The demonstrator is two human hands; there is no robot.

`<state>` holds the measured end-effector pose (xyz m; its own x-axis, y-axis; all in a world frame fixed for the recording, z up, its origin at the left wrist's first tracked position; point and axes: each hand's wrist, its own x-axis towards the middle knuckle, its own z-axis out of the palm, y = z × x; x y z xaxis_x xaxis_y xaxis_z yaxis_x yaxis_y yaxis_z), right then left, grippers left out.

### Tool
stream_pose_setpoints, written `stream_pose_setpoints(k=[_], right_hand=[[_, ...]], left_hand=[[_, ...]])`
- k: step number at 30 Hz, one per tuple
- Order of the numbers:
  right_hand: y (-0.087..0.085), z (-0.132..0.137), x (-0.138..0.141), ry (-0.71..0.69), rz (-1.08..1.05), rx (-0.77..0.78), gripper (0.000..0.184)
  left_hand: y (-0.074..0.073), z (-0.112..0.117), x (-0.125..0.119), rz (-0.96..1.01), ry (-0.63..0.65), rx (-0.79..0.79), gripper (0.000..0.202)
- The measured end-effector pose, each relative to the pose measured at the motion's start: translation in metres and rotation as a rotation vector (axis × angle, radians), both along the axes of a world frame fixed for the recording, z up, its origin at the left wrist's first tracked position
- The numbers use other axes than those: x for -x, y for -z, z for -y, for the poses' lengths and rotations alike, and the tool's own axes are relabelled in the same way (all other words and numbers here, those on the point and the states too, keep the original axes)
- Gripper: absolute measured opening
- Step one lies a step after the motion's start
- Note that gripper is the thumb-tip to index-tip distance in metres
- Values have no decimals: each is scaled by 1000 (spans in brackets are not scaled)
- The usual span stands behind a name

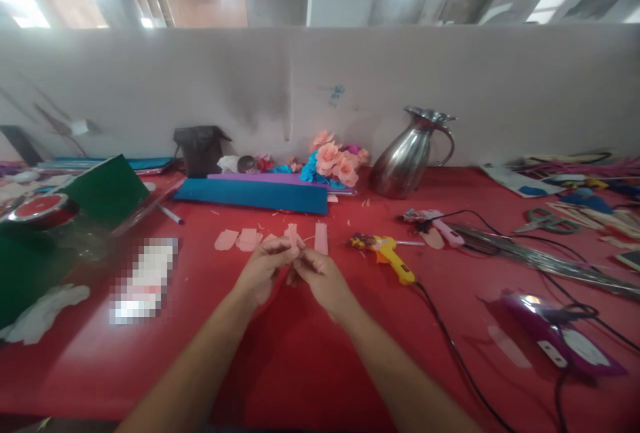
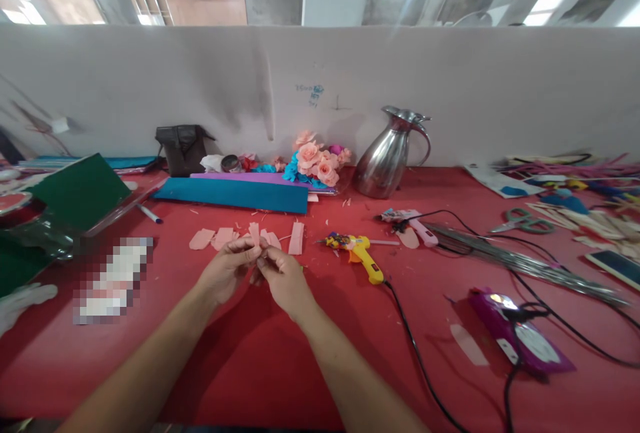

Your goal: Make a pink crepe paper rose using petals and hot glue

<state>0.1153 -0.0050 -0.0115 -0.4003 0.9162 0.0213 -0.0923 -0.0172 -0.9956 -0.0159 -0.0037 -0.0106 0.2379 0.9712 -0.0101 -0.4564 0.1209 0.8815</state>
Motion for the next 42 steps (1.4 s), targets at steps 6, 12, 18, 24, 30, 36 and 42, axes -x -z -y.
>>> stream_pose_setpoints(k=[6, 12, 18, 24, 30, 36, 42], right_hand=[[1, -1, 0, 21, -23, 30, 26], [1, -4, -3, -41, -94, 79, 24], [0, -4, -3, -43, -71, 51, 25], [2, -4, -2, -1, -13, -14, 22], [2, -5, -3, 85, 72, -149, 15], [-2, -3, -5, 158, 170, -264, 18], [-2, -2, -4, 169, 158, -254, 20]], left_hand=[[-2, 0, -2, -60, -62, -17, 16], [-3, 0, 0, -42, -108, -49, 26], [-5, 0, -2, 18, -77, -40, 27], [-4, 0, 0, 6, -65, -70, 17], [-1, -1, 3, 0, -122, -61, 6], [1, -2, 2, -33, -138, -77, 9], [1, -1, -1, -90, -159, -119, 6]])
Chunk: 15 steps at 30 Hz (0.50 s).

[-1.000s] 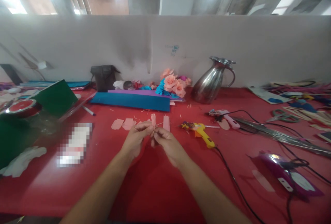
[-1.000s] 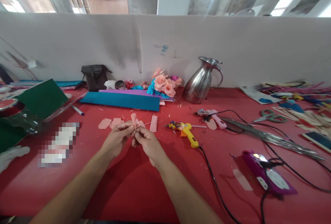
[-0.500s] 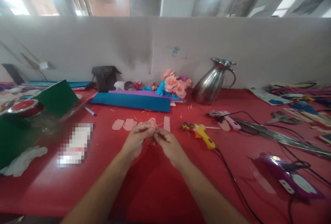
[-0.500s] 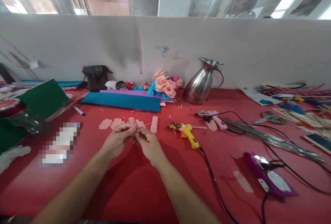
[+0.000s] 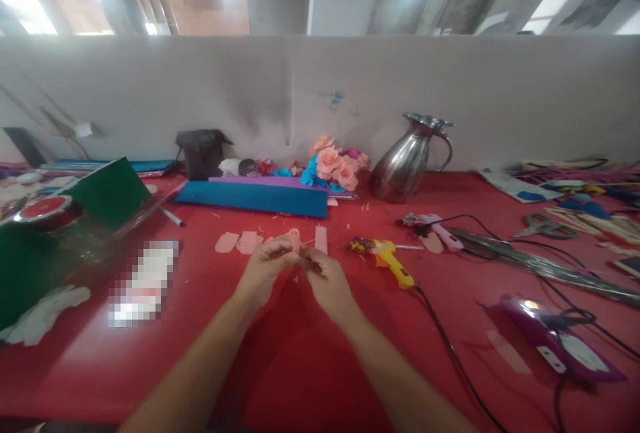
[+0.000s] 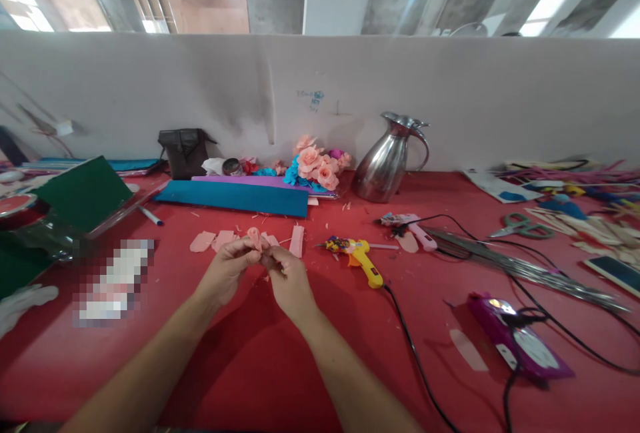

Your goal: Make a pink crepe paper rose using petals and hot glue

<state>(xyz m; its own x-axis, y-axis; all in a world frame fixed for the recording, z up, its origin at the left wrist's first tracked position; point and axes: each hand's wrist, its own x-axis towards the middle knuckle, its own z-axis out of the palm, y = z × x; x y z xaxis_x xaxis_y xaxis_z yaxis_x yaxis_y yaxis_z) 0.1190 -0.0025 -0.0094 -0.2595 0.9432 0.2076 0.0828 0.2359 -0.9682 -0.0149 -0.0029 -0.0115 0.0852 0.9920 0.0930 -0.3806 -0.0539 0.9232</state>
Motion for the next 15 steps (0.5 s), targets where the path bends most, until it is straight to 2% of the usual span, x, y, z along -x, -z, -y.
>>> stream_pose_setpoints(k=[5, 15], right_hand=[[2, -1, 0, -6, 5, -26, 22], [4, -1, 0, 35, 49, -5, 21]], left_hand=[[2, 0, -1, -76, -69, -74, 5], [2, -1, -1, -115, -53, -59, 11]])
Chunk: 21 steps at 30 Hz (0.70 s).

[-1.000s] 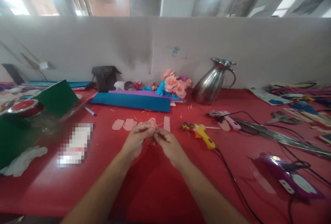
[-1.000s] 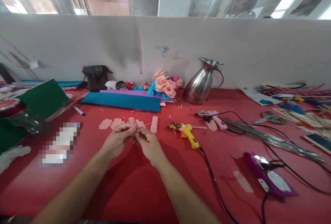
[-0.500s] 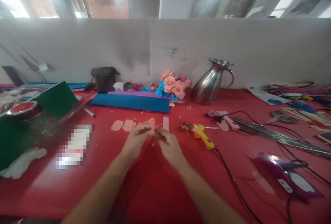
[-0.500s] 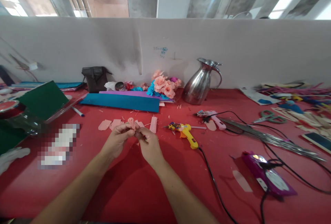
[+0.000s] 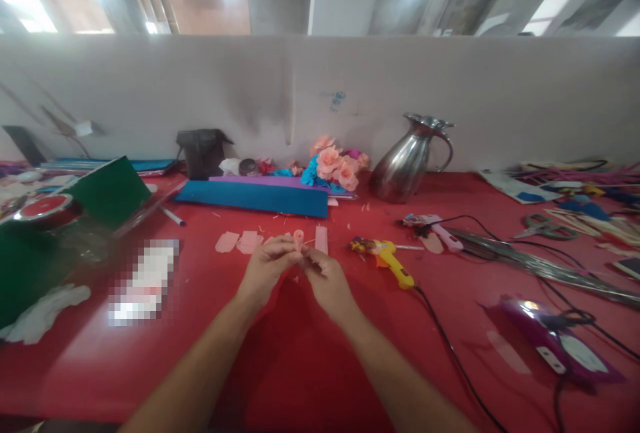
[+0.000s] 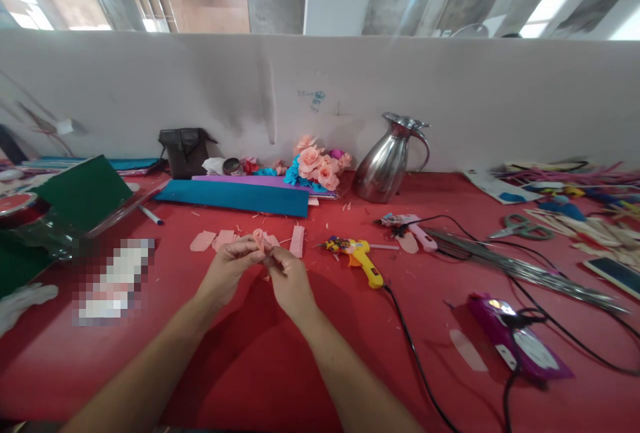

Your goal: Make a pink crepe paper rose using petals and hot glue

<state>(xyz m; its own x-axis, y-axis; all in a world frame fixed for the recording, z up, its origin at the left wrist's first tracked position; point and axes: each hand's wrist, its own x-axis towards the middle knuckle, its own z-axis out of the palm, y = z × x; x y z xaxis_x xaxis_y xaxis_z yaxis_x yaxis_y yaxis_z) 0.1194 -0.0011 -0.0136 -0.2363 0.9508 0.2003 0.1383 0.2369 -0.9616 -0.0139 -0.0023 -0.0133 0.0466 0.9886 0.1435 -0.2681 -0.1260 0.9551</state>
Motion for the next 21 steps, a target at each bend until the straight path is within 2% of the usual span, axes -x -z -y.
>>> stream_pose_setpoints(k=[6, 14, 19, 21], right_hand=[[1, 0, 0, 21, 11, 33, 23], [3, -2, 0, 48, 89, 8, 24], [4, -2, -1, 48, 125, 2, 25], [5, -3, -1, 51, 100, 11, 23]], left_hand=[[0, 0, -1, -5, 11, 30, 14], [3, -2, 0, -52, -52, 65, 8], [3, -2, -2, -65, -48, 68, 5], [2, -2, 0, -61, -93, 74, 5]])
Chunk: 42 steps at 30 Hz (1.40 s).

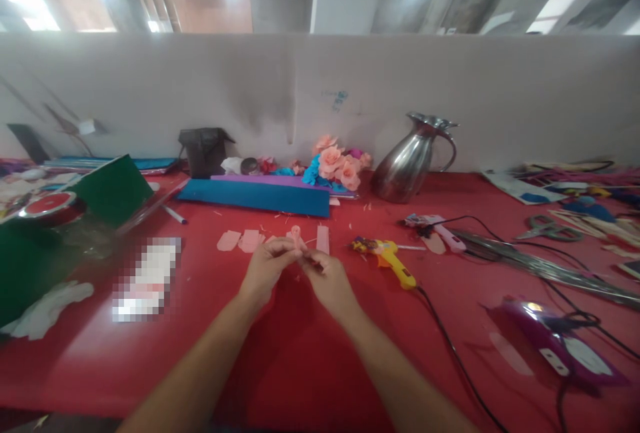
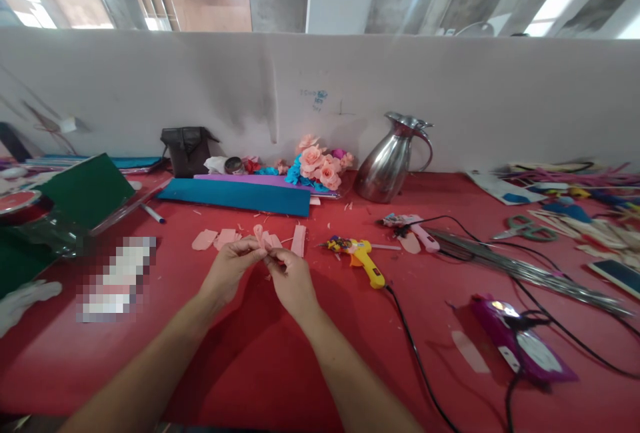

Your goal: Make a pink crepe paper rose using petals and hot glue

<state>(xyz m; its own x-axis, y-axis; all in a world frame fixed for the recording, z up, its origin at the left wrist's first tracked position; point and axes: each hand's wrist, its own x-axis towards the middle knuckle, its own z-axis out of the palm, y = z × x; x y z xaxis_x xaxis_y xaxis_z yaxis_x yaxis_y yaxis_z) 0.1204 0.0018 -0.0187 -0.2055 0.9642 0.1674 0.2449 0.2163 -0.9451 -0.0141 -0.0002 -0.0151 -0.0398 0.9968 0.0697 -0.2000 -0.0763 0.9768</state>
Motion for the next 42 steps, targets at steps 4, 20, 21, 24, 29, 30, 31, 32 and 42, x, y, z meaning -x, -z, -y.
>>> stream_pose_setpoints(k=[4, 20, 21, 24, 29, 30, 31, 32, 42], right_hand=[[5, -3, -2, 63, -25, -4, 21], [-13, -50, 47, -178, 625, -193, 22], [-11, -60, 56, -177, 675, -205, 22], [-1, -88, 83, -165, 733, -206, 15], [15, -108, 107, -122, 769, -190, 9], [16, -109, 109, -112, 770, -184, 8], [17, -110, 110, -104, 771, -177, 8], [17, -110, 110, -96, 771, -169, 10], [13, -105, 110, -70, 795, -131, 13]], left_hand=[[-6, -6, 18, 86, -277, -45, 9], [-10, -23, 82, 145, -637, -148, 17], [-7, -24, 83, 140, -610, -137, 18], [2, -28, 83, 132, -540, -70, 21], [15, -37, 85, 175, -527, 97, 26], [17, -39, 86, 185, -529, 122, 27], [19, -40, 86, 191, -534, 138, 28], [20, -42, 87, 191, -539, 144, 29], [27, -43, 86, 145, -532, 109, 30]])
